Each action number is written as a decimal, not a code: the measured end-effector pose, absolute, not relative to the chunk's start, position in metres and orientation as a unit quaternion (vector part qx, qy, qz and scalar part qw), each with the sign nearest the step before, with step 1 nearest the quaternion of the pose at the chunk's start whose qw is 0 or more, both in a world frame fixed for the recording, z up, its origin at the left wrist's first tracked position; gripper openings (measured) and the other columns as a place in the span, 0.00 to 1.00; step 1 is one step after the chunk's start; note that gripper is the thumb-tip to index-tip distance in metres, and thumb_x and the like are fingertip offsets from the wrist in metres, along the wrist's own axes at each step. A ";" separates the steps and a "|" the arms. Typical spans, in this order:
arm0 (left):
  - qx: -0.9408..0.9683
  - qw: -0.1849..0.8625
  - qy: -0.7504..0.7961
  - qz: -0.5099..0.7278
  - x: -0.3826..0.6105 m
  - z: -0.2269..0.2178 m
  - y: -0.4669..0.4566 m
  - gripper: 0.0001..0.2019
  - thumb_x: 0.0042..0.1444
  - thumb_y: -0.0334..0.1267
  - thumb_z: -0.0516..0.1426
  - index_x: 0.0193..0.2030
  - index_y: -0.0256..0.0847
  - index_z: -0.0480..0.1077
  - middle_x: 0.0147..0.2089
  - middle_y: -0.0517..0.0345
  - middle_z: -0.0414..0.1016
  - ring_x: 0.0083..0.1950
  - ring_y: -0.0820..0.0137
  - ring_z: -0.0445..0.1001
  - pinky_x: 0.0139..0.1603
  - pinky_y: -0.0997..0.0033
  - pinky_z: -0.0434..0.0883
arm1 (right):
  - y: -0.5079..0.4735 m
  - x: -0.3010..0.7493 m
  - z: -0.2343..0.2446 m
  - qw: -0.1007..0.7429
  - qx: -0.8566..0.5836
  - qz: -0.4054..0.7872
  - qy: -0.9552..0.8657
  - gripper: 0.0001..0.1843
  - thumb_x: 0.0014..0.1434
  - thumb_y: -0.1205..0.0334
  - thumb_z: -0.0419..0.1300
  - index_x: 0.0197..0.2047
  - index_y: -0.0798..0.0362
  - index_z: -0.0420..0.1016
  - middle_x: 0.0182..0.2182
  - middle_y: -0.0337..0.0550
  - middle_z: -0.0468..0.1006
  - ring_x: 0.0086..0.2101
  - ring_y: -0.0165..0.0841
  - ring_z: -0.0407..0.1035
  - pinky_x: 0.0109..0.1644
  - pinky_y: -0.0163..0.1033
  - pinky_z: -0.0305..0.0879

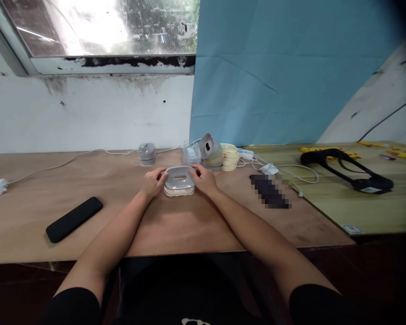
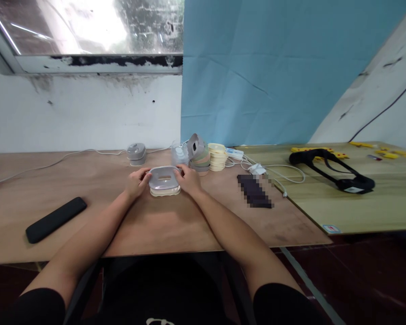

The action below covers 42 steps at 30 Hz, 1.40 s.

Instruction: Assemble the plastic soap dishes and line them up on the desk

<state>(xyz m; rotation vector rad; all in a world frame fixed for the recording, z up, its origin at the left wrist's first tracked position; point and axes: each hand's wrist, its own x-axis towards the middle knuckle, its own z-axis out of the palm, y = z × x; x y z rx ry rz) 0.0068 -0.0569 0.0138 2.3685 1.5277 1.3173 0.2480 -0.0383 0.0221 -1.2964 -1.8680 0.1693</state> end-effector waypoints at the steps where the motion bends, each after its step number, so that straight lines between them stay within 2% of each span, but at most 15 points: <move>1: 0.762 0.032 0.501 0.409 0.006 0.013 -0.056 0.21 0.63 0.51 0.49 0.50 0.39 0.73 0.32 0.55 0.77 0.33 0.69 0.74 0.37 0.71 0.67 | -0.037 0.249 0.021 0.404 -0.525 0.073 -0.746 0.18 0.61 0.51 0.53 0.47 0.51 0.77 0.30 0.41 0.79 0.31 0.33 0.71 0.35 0.35 0.59; 6: 0.763 0.072 0.531 0.360 0.008 0.008 -0.053 0.20 0.61 0.47 0.50 0.53 0.39 0.73 0.32 0.55 0.79 0.34 0.67 0.75 0.37 0.70 0.68 | -0.032 0.252 0.017 0.344 -0.541 0.096 -0.761 0.15 0.61 0.53 0.53 0.41 0.49 0.78 0.32 0.41 0.81 0.33 0.33 0.71 0.34 0.34 0.57; 13: 0.765 0.093 0.544 0.331 0.009 0.010 -0.054 0.19 0.61 0.42 0.49 0.53 0.43 0.74 0.42 0.55 0.81 0.43 0.64 0.77 0.45 0.69 0.70 | -0.031 0.249 0.019 0.330 -0.539 0.152 -0.760 0.15 0.60 0.54 0.54 0.34 0.53 0.78 0.30 0.41 0.80 0.31 0.31 0.70 0.32 0.33 0.56; 18: 0.766 0.104 0.544 0.326 0.009 0.009 -0.053 0.19 0.61 0.42 0.49 0.53 0.43 0.75 0.46 0.55 0.80 0.47 0.64 0.77 0.47 0.70 0.70 | -0.028 0.249 0.015 0.312 -0.542 0.167 -0.763 0.16 0.61 0.55 0.53 0.33 0.54 0.78 0.31 0.41 0.80 0.30 0.30 0.68 0.31 0.33 0.55; 23: 0.767 0.102 0.551 0.314 0.008 0.007 -0.052 0.19 0.61 0.42 0.49 0.52 0.44 0.75 0.46 0.54 0.80 0.47 0.63 0.77 0.47 0.69 0.69 | -0.024 0.250 0.010 0.285 -0.548 0.164 -0.769 0.18 0.62 0.53 0.50 0.33 0.54 0.77 0.30 0.41 0.79 0.30 0.31 0.68 0.30 0.33 0.53; 31: 0.785 0.116 0.556 0.248 0.011 0.007 -0.051 0.19 0.61 0.41 0.48 0.52 0.46 0.75 0.45 0.54 0.80 0.45 0.63 0.77 0.45 0.69 0.69 | -0.021 0.252 0.005 0.215 -0.558 0.133 -0.790 0.18 0.63 0.53 0.51 0.33 0.54 0.78 0.34 0.46 0.80 0.32 0.33 0.70 0.29 0.34 0.52; 38: 0.772 0.114 0.575 0.247 0.010 0.003 -0.050 0.19 0.63 0.48 0.48 0.49 0.46 0.76 0.46 0.52 0.80 0.47 0.61 0.76 0.45 0.67 0.69 | -0.019 0.254 -0.001 0.255 -0.557 0.158 -0.774 0.15 0.61 0.51 0.55 0.40 0.51 0.79 0.37 0.43 0.81 0.34 0.32 0.72 0.31 0.32 0.57; 42: 0.734 0.049 0.610 0.295 0.018 0.010 -0.044 0.22 0.63 0.52 0.47 0.46 0.44 0.76 0.44 0.49 0.78 0.46 0.60 0.75 0.45 0.65 0.69 | -0.020 0.253 0.001 0.285 -0.556 0.177 -0.760 0.16 0.61 0.49 0.56 0.41 0.51 0.78 0.38 0.44 0.81 0.35 0.33 0.73 0.33 0.33 0.60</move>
